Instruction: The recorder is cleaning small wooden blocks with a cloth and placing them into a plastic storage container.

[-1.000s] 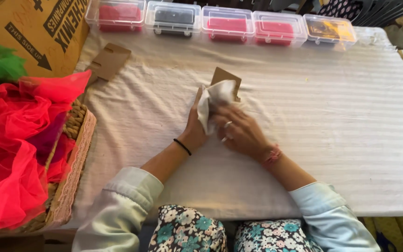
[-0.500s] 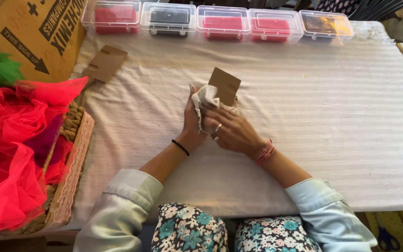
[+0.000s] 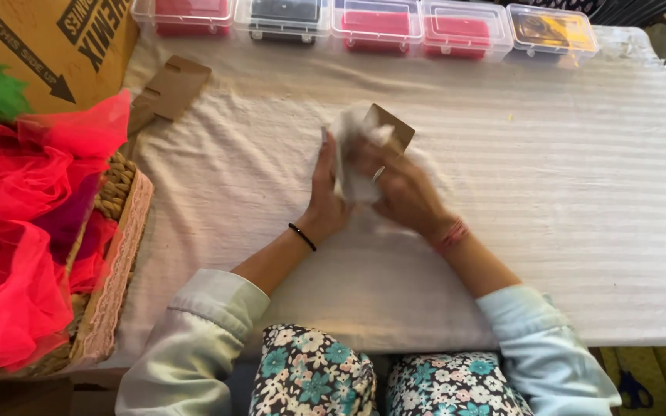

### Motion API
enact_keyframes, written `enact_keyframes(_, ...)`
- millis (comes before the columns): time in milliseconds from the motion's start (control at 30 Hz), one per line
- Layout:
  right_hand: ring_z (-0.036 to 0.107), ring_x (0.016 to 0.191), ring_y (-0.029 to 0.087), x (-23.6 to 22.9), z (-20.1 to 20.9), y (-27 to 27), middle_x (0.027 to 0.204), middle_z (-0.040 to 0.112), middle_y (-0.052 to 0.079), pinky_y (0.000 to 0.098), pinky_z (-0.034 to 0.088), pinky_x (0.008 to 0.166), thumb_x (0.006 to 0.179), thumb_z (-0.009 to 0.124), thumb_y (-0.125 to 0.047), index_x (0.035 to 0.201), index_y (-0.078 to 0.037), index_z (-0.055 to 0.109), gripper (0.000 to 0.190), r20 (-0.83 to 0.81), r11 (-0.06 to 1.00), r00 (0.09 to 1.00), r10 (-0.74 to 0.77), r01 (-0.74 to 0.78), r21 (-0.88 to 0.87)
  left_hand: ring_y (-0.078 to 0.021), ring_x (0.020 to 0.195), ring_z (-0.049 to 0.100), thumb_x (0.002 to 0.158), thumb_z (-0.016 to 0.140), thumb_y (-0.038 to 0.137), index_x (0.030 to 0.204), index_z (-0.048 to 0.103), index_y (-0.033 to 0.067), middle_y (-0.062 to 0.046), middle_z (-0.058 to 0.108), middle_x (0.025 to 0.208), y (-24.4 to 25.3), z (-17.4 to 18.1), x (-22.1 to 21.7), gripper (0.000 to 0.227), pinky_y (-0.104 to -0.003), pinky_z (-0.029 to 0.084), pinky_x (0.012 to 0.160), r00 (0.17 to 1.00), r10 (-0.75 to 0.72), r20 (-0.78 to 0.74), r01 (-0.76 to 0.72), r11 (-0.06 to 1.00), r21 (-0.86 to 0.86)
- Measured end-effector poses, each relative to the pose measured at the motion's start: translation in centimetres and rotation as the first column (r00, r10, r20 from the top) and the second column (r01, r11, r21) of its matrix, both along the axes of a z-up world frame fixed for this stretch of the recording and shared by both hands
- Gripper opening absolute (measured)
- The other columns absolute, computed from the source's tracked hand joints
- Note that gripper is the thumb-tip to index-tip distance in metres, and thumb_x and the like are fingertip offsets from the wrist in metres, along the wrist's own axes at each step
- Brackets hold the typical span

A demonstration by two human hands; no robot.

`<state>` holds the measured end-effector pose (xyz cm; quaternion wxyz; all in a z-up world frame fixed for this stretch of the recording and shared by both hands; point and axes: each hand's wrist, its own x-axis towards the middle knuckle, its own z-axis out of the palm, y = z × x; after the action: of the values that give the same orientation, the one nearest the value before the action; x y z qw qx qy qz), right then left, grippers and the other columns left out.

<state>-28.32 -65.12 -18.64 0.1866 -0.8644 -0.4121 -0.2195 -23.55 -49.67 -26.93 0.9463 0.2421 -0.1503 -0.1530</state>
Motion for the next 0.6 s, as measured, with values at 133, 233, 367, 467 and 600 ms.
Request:
enact_keyframes(133,0.049,0.143,0.038,0.7,-0.1,-2.4,0.15,0.054,0.023,0.0478,0.044,0.12,0.074,0.058,0.011,0.135,0.005,0.064,0.062,0.051,0.977,0.983,-0.174,0.166,0.135,-0.0178,0.113,0.06,0.101,0.045,0.056,0.133,0.052,0.0133,-0.006,0.06,0.125,-0.9,3.8,-1.6,0.053,-0.036,0.056,0.095,0.992,0.083,-0.094,-0.068,0.986,0.151)
enact_keyframes(233,0.046,0.143,0.041,0.4,-2.3,-2.4,0.153,0.047,0.028,0.0455,0.043,0.119,0.078,0.059,0.009,0.135,0.01,0.059,0.057,-0.007,0.953,0.97,-0.245,0.242,0.184,-0.0183,0.114,0.059,0.102,0.046,0.055,0.133,0.054,0.01,-0.008,0.061,0.124,-1.4,1.8,-0.9,0.055,-0.037,0.054,0.096,0.969,0.229,-0.097,-0.209,0.96,0.185)
enact_keyframes(367,0.048,0.147,0.035,-1.1,-0.8,0.8,0.154,0.05,0.022,0.0445,0.042,0.122,0.083,0.068,-0.003,0.125,0.0,0.061,0.043,-0.009,0.999,0.999,-0.031,0.031,0.034,-0.0233,0.115,0.059,0.11,0.042,0.059,0.135,0.052,0.003,-0.011,0.06,0.122,-0.6,0.3,-0.4,0.062,-0.038,0.054,0.099,0.978,0.191,-0.081,-0.188,0.981,0.04)
enact_keyframes(467,0.045,0.144,0.039,-0.7,1.1,0.6,0.152,0.05,0.025,0.0479,0.04,0.119,0.082,0.071,-0.009,0.137,0.003,0.058,0.058,-0.023,0.999,0.999,-0.045,0.046,0.027,-0.0229,0.117,0.059,0.104,0.038,0.061,0.137,0.048,0.0075,-0.009,0.06,0.122,-0.5,1.9,-0.7,0.064,-0.038,0.054,0.097,0.978,0.184,-0.094,-0.171,0.976,0.138)
enact_keyframes(600,0.041,0.146,0.045,0.5,0.7,-2.8,0.154,0.044,0.034,0.0498,0.038,0.121,0.09,0.067,-0.008,0.152,0.008,0.047,0.067,0.072,0.958,0.962,-0.262,0.25,0.141,-0.0151,0.127,0.053,0.098,0.049,0.051,0.146,0.047,0.0124,-0.001,0.058,0.134,-2.0,-0.1,-0.4,0.061,-0.027,0.049,0.103,0.981,0.176,-0.087,-0.138,0.934,0.33)
